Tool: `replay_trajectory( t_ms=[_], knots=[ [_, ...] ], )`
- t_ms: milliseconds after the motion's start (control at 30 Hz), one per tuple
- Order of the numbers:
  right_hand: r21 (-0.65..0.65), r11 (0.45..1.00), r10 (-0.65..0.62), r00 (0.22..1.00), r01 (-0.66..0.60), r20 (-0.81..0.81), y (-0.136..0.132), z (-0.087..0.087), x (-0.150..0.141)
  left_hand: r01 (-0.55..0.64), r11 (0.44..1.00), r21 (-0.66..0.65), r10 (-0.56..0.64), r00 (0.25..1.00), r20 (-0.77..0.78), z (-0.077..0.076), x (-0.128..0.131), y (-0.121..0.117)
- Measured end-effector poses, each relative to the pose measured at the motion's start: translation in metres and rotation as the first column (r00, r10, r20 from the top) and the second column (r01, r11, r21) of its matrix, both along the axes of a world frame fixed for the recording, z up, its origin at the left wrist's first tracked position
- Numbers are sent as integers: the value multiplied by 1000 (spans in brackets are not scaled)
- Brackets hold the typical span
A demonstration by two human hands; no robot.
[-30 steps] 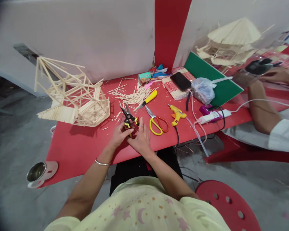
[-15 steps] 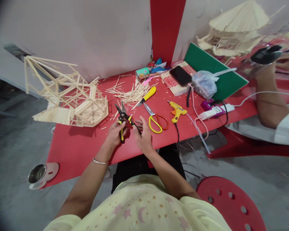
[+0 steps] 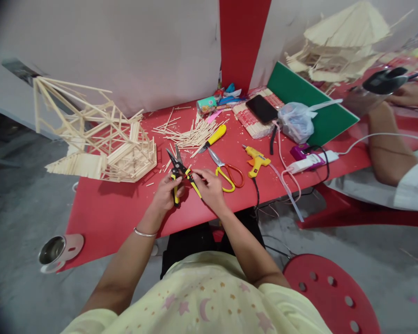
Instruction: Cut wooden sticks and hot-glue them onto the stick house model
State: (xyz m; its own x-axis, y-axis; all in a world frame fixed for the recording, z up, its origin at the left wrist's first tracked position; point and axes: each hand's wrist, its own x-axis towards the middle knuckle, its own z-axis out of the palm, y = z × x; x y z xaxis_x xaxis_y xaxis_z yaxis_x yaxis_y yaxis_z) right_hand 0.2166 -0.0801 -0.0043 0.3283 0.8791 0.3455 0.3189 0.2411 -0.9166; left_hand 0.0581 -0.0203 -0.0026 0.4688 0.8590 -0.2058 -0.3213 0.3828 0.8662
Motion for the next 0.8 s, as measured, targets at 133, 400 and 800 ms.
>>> replay_trajectory(
  t_ms=[133,400,800],
  knots=[
    [-58,998,-38,999,37,-12,2,-8,1,32,999,26,-33,999,22,-3,-2,0],
    [-86,992,-92,995,94,29,-6,-17,-7,2,1000,-12,0,995,98,-8,-2,3],
    [-333,942,134,862,42,489,-21,-15,-33,29,999,44,-35,988,150,0,-4,-1]
  ],
)
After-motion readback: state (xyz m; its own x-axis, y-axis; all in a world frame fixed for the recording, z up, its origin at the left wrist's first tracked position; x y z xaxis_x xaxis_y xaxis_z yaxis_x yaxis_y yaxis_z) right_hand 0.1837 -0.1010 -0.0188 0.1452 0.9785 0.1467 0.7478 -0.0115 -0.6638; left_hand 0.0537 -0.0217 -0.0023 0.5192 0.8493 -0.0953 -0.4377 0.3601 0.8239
